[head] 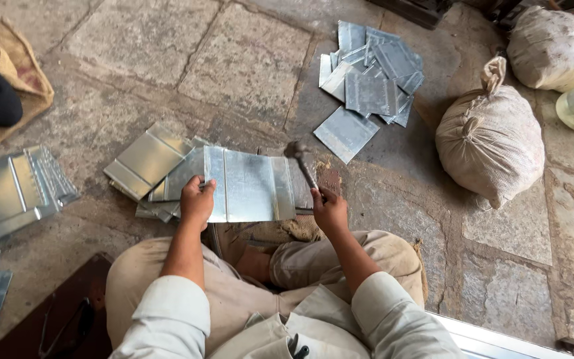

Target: The person uses a hammer to flatten several rectangular metal sheets on a stone block, periodically setting finished sheets aside and picking up new ones from a pile.

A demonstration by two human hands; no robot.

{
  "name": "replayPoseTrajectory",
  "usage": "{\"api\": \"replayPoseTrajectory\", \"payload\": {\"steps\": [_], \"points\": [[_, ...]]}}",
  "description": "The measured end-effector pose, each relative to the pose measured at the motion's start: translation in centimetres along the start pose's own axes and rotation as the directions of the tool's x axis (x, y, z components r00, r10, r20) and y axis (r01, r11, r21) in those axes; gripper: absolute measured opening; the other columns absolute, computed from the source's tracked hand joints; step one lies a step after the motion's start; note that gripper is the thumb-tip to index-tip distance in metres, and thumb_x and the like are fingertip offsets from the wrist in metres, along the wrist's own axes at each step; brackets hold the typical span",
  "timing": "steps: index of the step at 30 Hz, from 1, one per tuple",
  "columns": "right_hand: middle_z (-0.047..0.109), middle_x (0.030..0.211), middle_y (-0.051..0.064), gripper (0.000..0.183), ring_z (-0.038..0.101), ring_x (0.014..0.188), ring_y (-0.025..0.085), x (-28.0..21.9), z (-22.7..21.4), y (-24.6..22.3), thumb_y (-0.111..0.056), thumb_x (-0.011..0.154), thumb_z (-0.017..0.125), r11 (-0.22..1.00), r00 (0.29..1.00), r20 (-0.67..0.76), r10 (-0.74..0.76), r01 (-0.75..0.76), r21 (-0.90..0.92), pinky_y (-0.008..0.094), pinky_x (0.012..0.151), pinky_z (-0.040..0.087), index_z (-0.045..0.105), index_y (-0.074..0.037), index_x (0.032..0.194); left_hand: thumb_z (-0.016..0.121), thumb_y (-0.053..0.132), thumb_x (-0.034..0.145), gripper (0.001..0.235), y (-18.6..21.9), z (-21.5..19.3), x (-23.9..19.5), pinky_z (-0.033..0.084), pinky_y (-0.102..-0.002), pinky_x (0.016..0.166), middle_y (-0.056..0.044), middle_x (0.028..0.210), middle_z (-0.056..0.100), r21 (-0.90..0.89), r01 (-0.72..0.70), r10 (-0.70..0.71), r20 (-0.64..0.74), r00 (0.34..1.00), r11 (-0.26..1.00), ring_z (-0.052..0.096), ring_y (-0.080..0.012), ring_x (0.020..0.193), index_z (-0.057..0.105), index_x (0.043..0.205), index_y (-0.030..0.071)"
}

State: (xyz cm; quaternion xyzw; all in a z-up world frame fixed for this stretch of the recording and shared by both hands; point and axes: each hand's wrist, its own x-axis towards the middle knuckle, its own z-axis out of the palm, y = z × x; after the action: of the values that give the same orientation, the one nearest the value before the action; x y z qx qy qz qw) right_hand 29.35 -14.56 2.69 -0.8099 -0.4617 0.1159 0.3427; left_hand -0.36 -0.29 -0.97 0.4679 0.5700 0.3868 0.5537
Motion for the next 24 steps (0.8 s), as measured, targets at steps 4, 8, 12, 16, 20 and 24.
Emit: {"api": "replayPoseTrajectory", "payload": {"steps": [4, 8, 12, 16, 20, 24], "points": [[0.062, 0.064, 0.016, 0.032, 0.056, 0.052, 0.032, -0.3, 0.7, 1.3, -0.033, 0.101, 0.061, 0.996, 0.997, 0.044, 0.067, -0.069, 0.05, 0.042, 0.053, 0.046, 0.073, -0.004, 0.099, 0.068, 0.019, 0.099, 0.021, -0.4, 0.0, -0.1, 0.046, -0.033, 0.064, -0.004, 0.077, 0.065, 0.036, -0.043, 0.043, -0.014, 0.999, 0.998, 0.053, -0.0134, 0.068, 0.066, 0.109, 0.001], [0.065, 0.064, 0.012, 0.03, 0.061, 0.054, 0.025, 0.0, 0.2, 2.7, -0.033, 0.1, 0.066, 0.996, 0.992, 0.083, 0.09, -0.089, -0.015, 0.039, 0.053, 0.047, 0.075, -0.004, 0.096, 0.067, 0.021, 0.097, 0.024, -0.4, -0.1, 0.2, 0.049, -0.034, 0.066, -0.007, 0.079, 0.07, 0.02, 0.0, 0.001, -0.048, 0.999, 1.0, 0.06, -0.0152, 0.07, 0.067, 0.109, 0.001], [0.058, 0.06, 0.009, 0.03, 0.056, 0.049, 0.02, -2.5, -1.9, 4.1, -0.03, 0.1, 0.067, 0.866, 0.825, 0.355, 0.439, -0.494, 0.076, 0.036, 0.044, 0.045, 0.065, -0.001, 0.095, 0.067, 0.021, 0.099, 0.023, -1.2, 0.1, 0.5, 0.05, -0.035, 0.069, -0.008, 0.082, 0.071, 0.091, -0.057, 0.071, -0.148, 0.986, 0.994, 0.062, -0.0171, 0.073, 0.067, 0.109, 0.0], [0.052, 0.067, 0.003, 0.021, 0.042, 0.049, 0.012, -4.8, -2.9, 4.7, -0.021, 0.099, 0.066, 0.492, 0.655, 0.587, 0.476, -0.752, 0.439, 0.029, 0.041, 0.035, 0.057, -0.003, 0.094, 0.065, 0.022, 0.1, 0.024, -2.0, 0.8, 0.7, 0.051, -0.036, 0.071, -0.01, 0.084, 0.071, 0.078, -0.015, 0.03, -0.2, 0.979, 0.997, 0.063, -0.0191, 0.073, 0.067, 0.111, 0.0], [0.047, 0.068, 0.001, 0.02, 0.038, 0.049, 0.01, -4.7, -2.4, 7.2, -0.018, 0.1, 0.064, 0.216, 0.592, 0.639, 0.491, -0.793, 0.57, 0.026, 0.041, 0.032, 0.051, -0.007, 0.091, 0.064, 0.023, 0.1, 0.025, -3.7, 1.0, 0.6, 0.05, -0.036, 0.073, -0.011, 0.088, 0.071, 0.083, 0.008, 0.009, -0.203, 0.979, 0.997, 0.063, -0.0199, 0.076, 0.066, 0.109, 0.0], [0.039, 0.065, -0.004, 0.015, 0.033, 0.049, 0.006, -3.6, -0.4, 10.8, -0.02, 0.101, 0.061, -0.02, 0.525, 0.715, 0.462, -0.8, 0.6, 0.022, 0.04, 0.03, 0.051, -0.012, 0.093, 0.072, 0.02, 0.096, 0.028, -5.4, 0.4, 0.9, 0.051, -0.036, 0.075, -0.01, 0.097, 0.07, 0.071, 0.134, -0.119, -0.18, 0.976, 0.988, 0.064, -0.0185, 0.084, 0.066, 0.114, 0.0]]}}
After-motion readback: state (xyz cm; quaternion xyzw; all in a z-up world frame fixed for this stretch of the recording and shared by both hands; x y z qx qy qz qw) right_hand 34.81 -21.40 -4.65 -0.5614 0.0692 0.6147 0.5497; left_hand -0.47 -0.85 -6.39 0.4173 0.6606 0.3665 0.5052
